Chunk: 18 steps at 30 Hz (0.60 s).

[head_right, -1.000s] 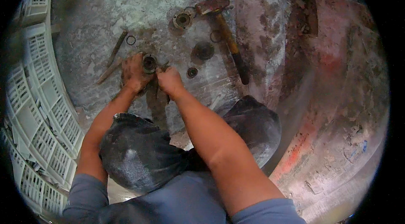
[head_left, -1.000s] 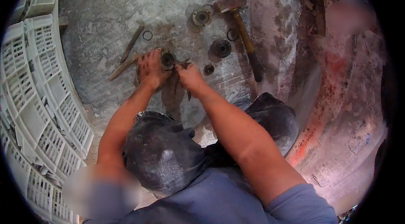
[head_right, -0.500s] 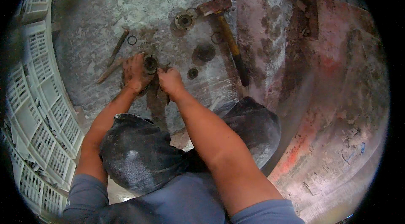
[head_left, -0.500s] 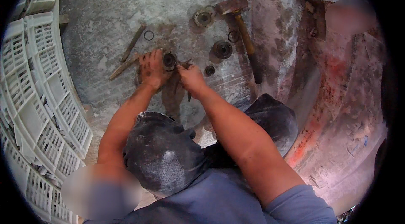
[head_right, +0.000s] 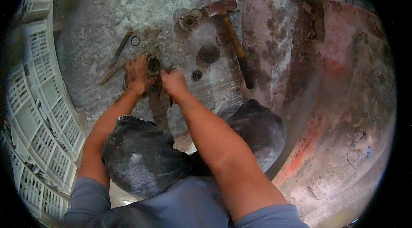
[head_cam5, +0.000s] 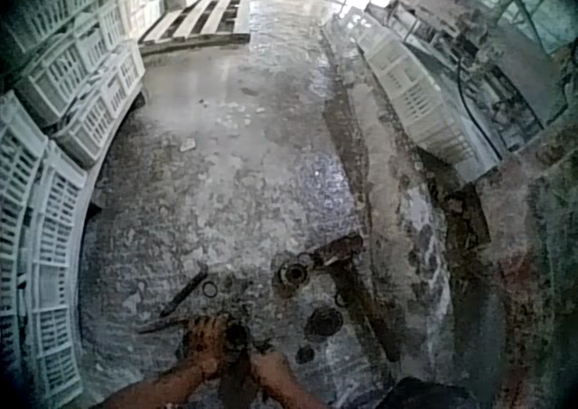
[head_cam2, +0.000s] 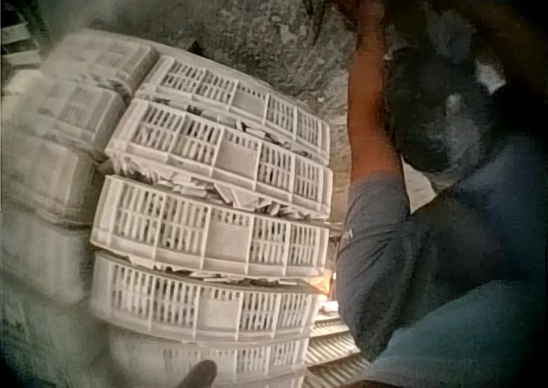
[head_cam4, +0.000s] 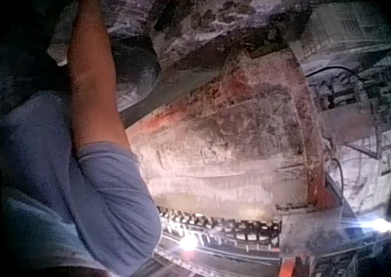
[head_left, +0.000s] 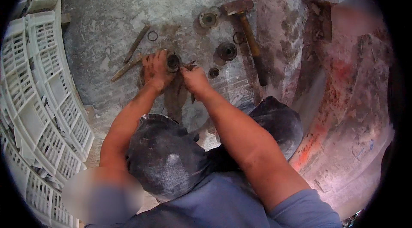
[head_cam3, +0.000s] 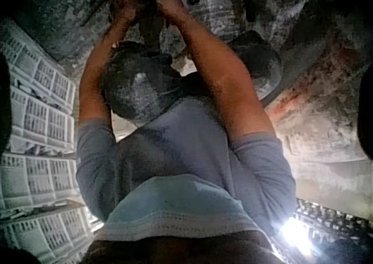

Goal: The person sits on the floor and uses pliers to remove a retaining clip from a cylindrical metal part. They then retrieve a screwdriver from a nearby crate and use it to pry at the same part. The person continues to manipulate the metal components with pliers and their hands.

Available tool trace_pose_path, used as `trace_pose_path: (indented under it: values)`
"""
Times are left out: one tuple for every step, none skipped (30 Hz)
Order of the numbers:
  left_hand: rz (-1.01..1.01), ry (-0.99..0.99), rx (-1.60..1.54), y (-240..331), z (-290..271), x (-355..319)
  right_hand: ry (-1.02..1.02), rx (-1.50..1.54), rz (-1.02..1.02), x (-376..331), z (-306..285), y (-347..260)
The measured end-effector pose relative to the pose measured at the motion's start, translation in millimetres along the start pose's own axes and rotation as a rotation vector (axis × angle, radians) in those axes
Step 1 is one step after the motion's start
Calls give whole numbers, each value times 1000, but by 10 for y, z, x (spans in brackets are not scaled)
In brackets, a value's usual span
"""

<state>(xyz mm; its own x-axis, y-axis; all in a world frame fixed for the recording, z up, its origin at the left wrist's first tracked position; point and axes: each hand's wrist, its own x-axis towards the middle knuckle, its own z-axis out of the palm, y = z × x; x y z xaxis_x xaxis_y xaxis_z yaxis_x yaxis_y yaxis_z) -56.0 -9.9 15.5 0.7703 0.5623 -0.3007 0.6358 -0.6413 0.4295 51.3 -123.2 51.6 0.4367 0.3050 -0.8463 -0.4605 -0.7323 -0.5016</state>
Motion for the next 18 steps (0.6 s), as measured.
trace_pose_path:
  values:
    - [-2,0,-4,-17,9,-10,0,-2,7,-39,-5,-19]
    - [0,2,-9,-18,10,-8,4,-3,11,-92,-12,-86]
    - [2,4,-14,-17,6,-7,6,6,13,-32,1,-20]
    - [-2,17,18,-7,1,-11,8,14,14,82,31,102]
    - [-3,30,48,28,-19,-6,14,24,16,142,50,149]
    - [-4,43,78,51,-28,3,32,-11,17,187,56,204]
    - [-2,27,94,57,-22,23,50,-46,18,230,57,259]
    - [-9,8,114,41,-15,22,60,-83,22,222,83,255]
    - [-15,-11,134,33,-13,18,85,-77,5,203,110,257]
    - [-16,1,105,29,-16,8,111,-70,-13,175,135,263]
    - [-12,15,71,44,-28,14,143,-65,-31,140,134,218]
    - [-17,29,43,33,-42,1,133,-88,-15,81,123,101]
    - [-16,43,58,24,-50,-15,123,-111,2,25,82,-26]
    - [-7,55,66,44,-47,-21,122,-133,21,-9,23,-101]
    - [0,67,75,57,-43,-26,135,-187,-20,6,-14,-107]
    - [-11,54,60,61,-35,-25,147,-241,-60,28,-45,-110]
    - [-20,44,48,65,-32,-4,159,-294,-105,55,-71,-126]
    - [-30,35,35,67,-26,12,158,-305,-111,89,-89,-109]
